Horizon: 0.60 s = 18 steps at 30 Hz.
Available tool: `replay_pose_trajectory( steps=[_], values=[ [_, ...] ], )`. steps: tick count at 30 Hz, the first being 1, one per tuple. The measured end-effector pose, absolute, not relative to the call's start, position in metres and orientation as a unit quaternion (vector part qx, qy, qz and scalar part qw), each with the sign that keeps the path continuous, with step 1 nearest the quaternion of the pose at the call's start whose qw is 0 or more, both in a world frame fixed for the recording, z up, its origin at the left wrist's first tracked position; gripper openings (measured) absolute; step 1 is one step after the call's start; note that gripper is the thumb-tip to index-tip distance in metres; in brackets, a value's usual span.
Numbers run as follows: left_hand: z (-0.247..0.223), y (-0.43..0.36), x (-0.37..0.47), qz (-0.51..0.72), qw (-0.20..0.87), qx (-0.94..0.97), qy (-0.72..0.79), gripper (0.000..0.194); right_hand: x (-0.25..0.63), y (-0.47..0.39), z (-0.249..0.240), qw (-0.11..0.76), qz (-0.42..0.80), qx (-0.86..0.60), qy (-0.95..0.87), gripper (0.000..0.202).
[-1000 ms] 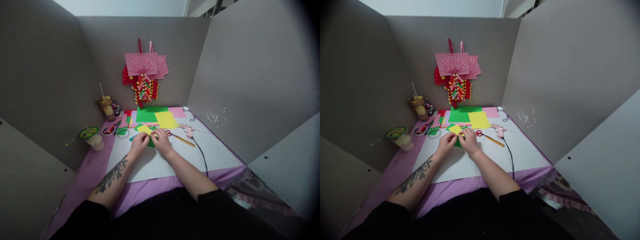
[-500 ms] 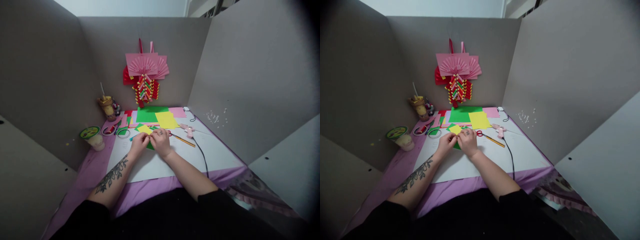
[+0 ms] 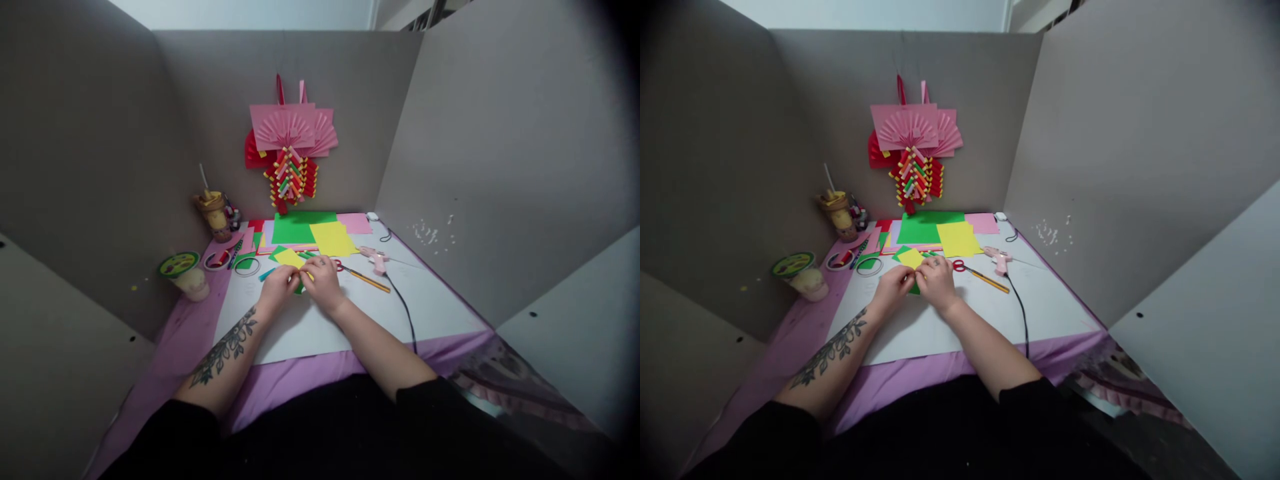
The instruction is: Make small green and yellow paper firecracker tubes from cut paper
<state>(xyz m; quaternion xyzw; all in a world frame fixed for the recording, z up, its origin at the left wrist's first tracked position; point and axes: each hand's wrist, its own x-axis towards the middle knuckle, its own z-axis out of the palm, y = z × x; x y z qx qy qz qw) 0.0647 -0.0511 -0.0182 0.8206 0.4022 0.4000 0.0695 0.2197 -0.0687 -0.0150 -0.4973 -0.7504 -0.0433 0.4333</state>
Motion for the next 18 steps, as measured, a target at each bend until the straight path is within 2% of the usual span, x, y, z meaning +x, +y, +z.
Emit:
replay_pose_trajectory(
  steps=[10,15,18],
  values=[
    [-0.011,-0.054,0.066,0.425,0.137,0.795,0.410,0.016,0.224,-0.057,-0.020,0.532,0.070,-0.445,-0.717,0.010],
    [-0.011,-0.055,0.069,0.438,0.170,0.778,0.417,0.014,0.221,-0.057,-0.020,0.545,0.075,-0.448,-0.704,0.011],
    [-0.012,-0.053,0.069,0.466,0.209,0.742,0.434,0.014,0.221,-0.055,-0.020,0.586,0.068,-0.450,-0.670,0.011]
  ],
)
